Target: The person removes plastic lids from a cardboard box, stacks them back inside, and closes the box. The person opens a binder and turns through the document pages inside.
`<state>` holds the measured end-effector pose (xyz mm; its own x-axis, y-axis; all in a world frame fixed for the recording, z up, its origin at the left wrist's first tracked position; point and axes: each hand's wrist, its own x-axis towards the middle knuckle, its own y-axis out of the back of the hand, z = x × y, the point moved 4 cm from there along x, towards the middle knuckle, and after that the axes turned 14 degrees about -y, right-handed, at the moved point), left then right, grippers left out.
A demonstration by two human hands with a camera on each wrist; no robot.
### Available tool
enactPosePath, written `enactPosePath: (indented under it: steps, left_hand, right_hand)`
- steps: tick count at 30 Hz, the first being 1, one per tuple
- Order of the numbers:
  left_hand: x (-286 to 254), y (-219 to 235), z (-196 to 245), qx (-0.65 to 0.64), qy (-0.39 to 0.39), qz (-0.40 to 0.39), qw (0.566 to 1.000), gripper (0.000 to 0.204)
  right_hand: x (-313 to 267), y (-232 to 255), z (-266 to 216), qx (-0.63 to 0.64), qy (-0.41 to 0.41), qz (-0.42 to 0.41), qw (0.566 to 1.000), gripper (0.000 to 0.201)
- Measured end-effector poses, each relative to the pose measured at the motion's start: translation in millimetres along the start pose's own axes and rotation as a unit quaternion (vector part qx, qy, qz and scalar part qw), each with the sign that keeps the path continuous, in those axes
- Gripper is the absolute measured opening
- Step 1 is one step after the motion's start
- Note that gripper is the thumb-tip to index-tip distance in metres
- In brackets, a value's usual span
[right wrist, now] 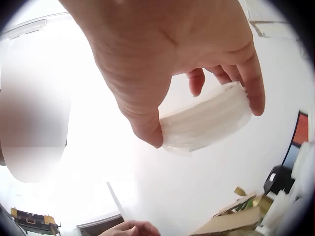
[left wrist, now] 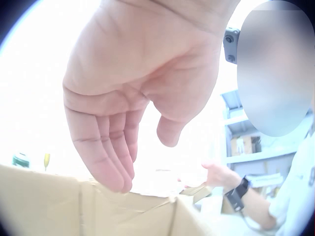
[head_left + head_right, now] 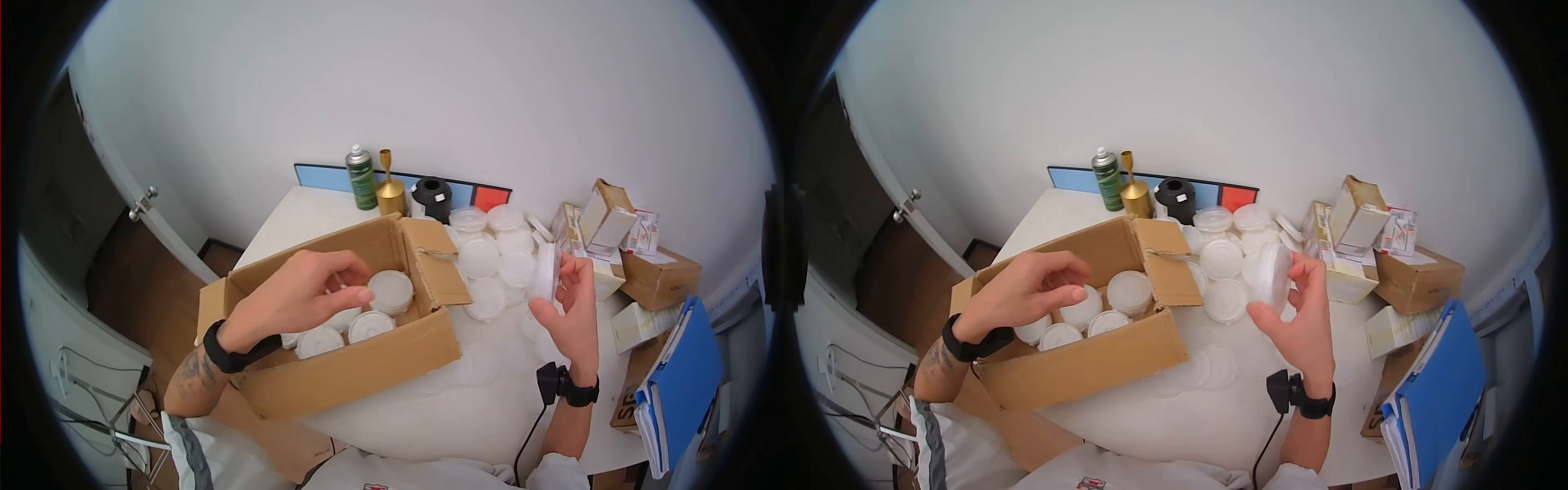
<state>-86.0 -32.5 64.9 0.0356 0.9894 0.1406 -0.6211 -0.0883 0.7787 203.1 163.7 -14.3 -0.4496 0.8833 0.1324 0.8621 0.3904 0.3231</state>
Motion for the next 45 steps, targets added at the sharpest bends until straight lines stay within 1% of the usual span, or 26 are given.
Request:
enactPosePath:
  steps: [1,2,4,8,11,12,13,15,16,17,18,21,23,24,26,28,31,34,35,36,37,38,40,43,44,45]
  left_hand:
    - [1.2,-7.2,6.8,-0.107,0.001,0.007,0.994,0.044]
    - [4.0,-14.3,13.5,-0.214,-0.005,0.015,0.977,0.049]
    - [8.8,-23.0,37.4,-0.219,-0.062,0.007,0.974,0.058]
    - [17.5,-25.9,63.1,-0.099,-0.102,-0.006,0.99,0.057]
    - [32.0,-6.3,20.5,-0.005,-0.081,0.043,0.996,0.05]
    - [34.3,1.7,-1.5,0.094,-0.071,0.072,0.99,0.047]
    - [34.2,7.8,-25.6,0.191,-0.059,0.101,0.975,0.044]
    - [36.2,8.3,-72.6,0.276,-0.027,0.095,0.956,0.045]
    - [41.4,6.4,-76.4,0.278,-0.031,0.096,0.955,0.045]
    - [43.2,-2.2,-87.8,0.087,0.064,0.079,0.991,0.045]
    - [42.7,-17.4,-98.2,-0.108,0.157,0.056,0.98,0.045]
    - [49.3,-57.8,-126.1,-0.04,0.155,0.05,0.986,0.043]
    - [51.4,-91.3,-163.6,0.192,0.032,0.017,0.981,0.044]
    - [49.2,-92.4,-151.7,0.232,0.026,-0.019,0.972,0.045]
    - [47.7,-87.4,-130.6,0.241,0.038,-0.028,0.969,0.044]
    - [49.9,-86.2,-130.4,0.249,0.059,-0.058,0.965,0.05]
    - [50.8,-85.8,-130.1,0.214,0.061,-0.053,0.974,0.06]
    - [46.6,-104.2,-157.2,0.199,0.013,-0.04,0.979,0.068]
    - [50.4,-103.5,-145.4,0.187,-0.002,-0.044,0.981,0.068]
    - [49.8,-99.1,-139.1,0.141,0.061,-0.08,0.985,0.069]
    - [48.4,-93.8,-131.5,0.098,0.126,-0.116,0.98,0.07]
    - [50.3,-89.7,-124.9,0.094,0.117,-0.12,0.981,0.07]
    - [48.7,-82.5,-119.4,0.042,0.168,-0.141,0.975,0.069]
    - [46.3,-73.3,-110.8,0.062,0.176,-0.176,0.967,0.068]
    - [44.7,-73.8,-118.7,0.06,0.177,-0.172,0.967,0.068]
    - [45.1,-73.3,-129.5,0.134,0.119,-0.153,0.972,0.067]
  right_hand:
    - [-9.0,-16.7,-8.7,0.194,0.067,-0.039,0.978,0.068]
    - [-14.9,-35.2,-13.3,0.197,0.071,-0.053,0.976,0.068]
    - [-34.0,-67.1,-36.5,0.019,0.248,-0.006,0.969,0.075]
    - [-49.2,-103.8,-57.2,-0.03,0.322,-0.055,0.945,0.084]
    - [-42.0,-80.7,-58.1,-0.103,0.273,-0.061,0.955,0.091]
    - [-35.3,-66.4,-49.0,-0.137,0.226,-0.072,0.962,0.088]
    - [-31.5,-50.4,-43.7,-0.138,0.227,-0.071,0.961,0.088]
    - [-18.6,-20.3,-26.9,-0.182,0.104,-0.049,0.977,0.071]
    - [-16.2,-9.2,-25.9,-0.181,0.106,-0.044,0.977,0.071]
    - [-14.5,2.3,-24.2,-0.207,0.091,-0.014,0.974,0.064]
    - [-13.7,11.3,-22.7,-0.233,0.074,0.014,0.97,0.058]
    - [-12.0,23.0,-21.0,-0.227,0.063,0.029,0.971,0.054]
    - [-13.6,25.6,-21.3,-0.236,0.063,0.022,0.97,0.054]
    - [-13.4,26.2,-20.6,-0.243,0.062,0.017,0.968,0.053]
    - [-11.1,28.8,-16.4,-0.241,0.063,0.018,0.968,0.053]
    - [-8.3,31.6,-11.5,-0.242,0.061,0.015,0.968,0.052]
    - [-4.1,36.7,-2.3,-0.253,0.038,0.016,0.967,0.052]
    - [-4.8,46.4,24.7,-0.334,-0.039,-0.005,0.942,0.053]
    - [-2.8,45.0,38.6,-0.384,-0.054,-0.036,0.921,0.055]
    - [0.6,42.3,52.1,-0.43,-0.069,-0.068,0.898,0.056]
    - [7.2,38.3,60.7,-0.436,-0.077,-0.06,0.894,0.056]
    - [16.5,29.6,66.7,-0.415,-0.08,-0.047,0.905,0.056]
    - [30.2,10.3,77.4,-0.395,-0.077,-0.031,0.915,0.056]
    - [44.9,-22.6,84.7,-0.406,-0.042,-0.035,0.912,0.055]
    - [42.6,-36.6,86.3,-0.388,0.004,-0.065,0.919,0.056]
    - [40.0,-50.0,86.9,-0.369,0.05,-0.097,0.923,0.057]
